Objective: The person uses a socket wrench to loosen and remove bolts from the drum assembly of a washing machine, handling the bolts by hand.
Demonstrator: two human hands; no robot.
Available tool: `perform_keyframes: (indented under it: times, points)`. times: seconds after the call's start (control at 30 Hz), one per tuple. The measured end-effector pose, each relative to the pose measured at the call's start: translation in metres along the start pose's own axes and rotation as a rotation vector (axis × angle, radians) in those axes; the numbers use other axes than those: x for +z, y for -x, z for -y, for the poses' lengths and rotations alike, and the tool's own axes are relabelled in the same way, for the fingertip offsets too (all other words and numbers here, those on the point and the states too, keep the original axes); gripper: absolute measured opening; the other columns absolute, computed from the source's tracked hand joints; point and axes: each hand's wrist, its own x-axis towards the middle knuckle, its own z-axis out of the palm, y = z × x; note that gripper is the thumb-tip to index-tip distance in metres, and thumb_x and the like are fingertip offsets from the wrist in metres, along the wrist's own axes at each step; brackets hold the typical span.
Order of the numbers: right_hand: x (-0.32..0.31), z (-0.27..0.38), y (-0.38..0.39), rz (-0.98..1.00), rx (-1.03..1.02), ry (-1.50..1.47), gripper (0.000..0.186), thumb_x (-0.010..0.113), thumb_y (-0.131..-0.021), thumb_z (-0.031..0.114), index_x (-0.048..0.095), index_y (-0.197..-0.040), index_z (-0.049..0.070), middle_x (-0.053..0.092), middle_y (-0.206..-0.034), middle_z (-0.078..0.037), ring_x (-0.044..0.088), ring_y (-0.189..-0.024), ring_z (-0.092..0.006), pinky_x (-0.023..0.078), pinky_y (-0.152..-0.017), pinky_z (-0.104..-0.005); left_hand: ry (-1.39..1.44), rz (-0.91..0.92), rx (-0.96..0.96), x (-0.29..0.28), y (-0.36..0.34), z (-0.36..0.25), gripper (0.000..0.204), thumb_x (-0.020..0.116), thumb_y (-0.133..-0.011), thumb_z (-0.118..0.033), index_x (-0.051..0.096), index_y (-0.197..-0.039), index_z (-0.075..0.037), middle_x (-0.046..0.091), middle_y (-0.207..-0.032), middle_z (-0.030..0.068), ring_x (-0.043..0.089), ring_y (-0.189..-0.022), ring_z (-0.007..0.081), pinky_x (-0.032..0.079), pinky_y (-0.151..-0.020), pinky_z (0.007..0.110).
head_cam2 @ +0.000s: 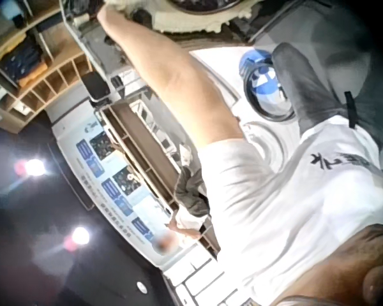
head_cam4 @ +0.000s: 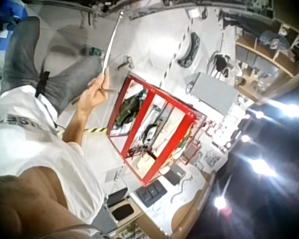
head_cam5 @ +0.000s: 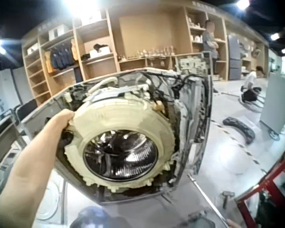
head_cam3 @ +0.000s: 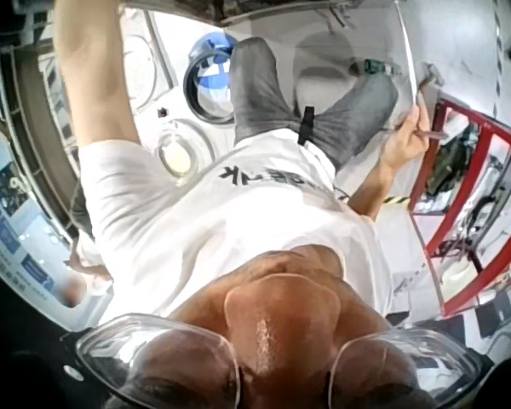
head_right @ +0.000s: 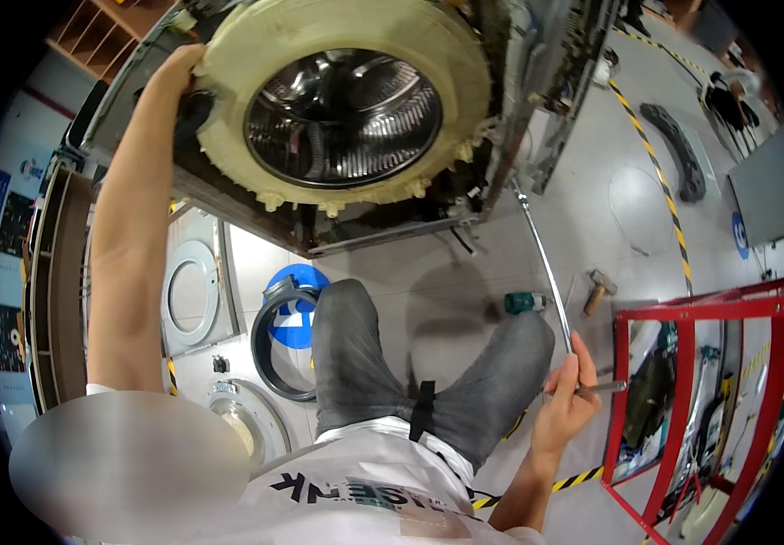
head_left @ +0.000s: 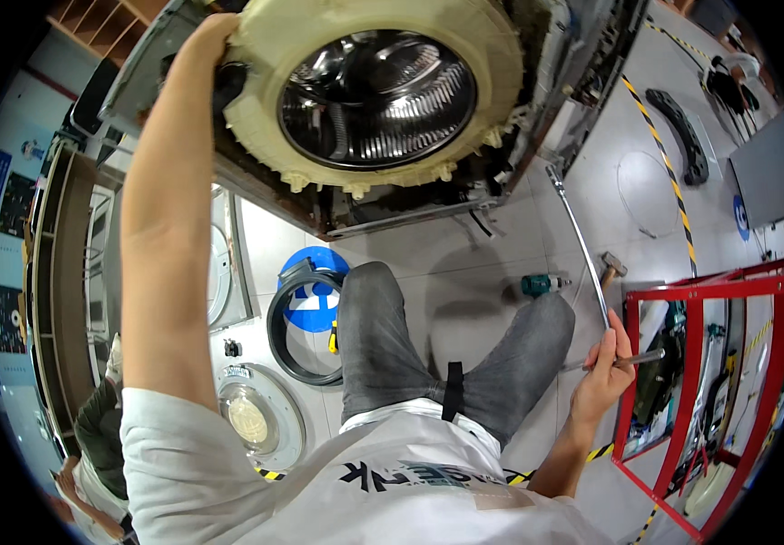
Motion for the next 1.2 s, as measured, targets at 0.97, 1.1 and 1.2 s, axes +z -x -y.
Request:
perform_keyframes:
  times: [0.97, 1.1, 1.2]
  points:
    - [-0.015, -0.041, 0.011, 0.04, 0.247, -0.016, 0.026, 0.055, -0.088, 0.012, 0.06, -0.111, 0.001, 0.04, -0.054, 0.006, 0.034, -0.05, -0.0016, 0.027, -0.046, -0.0194, 0.386, 0.24, -0.081, -0.026, -0.083, 0.04, 0.038, 0.062, -0.081, -0.029, 0.061, -0.103, 0.002, 0.062, -0.1, 0.0133, 0.061, -0.083, 0.0248, 0.05, -0.069, 0.034]
    - [-0.017, -0.034, 0.009, 0.114, 0.169, 0.083, 0.029, 0.056, -0.085, 0.008, 0.058, -0.113, 0.002, 0.041, -0.051, 0.001, 0.034, -0.047, -0.0033, 0.029, -0.044, -0.0212, 0.335, 0.088, -0.074, -0.036, -0.069, 0.048, 0.036, 0.062, -0.081, -0.027, 0.061, -0.102, 0.002, 0.062, -0.098, 0.0136, 0.061, -0.081, 0.0247, 0.049, -0.068, 0.035]
    - [-0.014, -0.034, 0.011, 0.112, 0.074, 0.047, 0.029, 0.055, -0.086, 0.007, 0.058, -0.114, 0.001, 0.039, -0.051, 0.003, 0.033, -0.047, -0.0035, 0.029, -0.044, -0.0206, 0.31, 0.034, -0.061, -0.03, -0.063, 0.046, 0.035, 0.062, -0.081, -0.026, 0.06, -0.1, 0.003, 0.062, -0.097, 0.0139, 0.061, -0.08, 0.0247, 0.049, -0.067, 0.036]
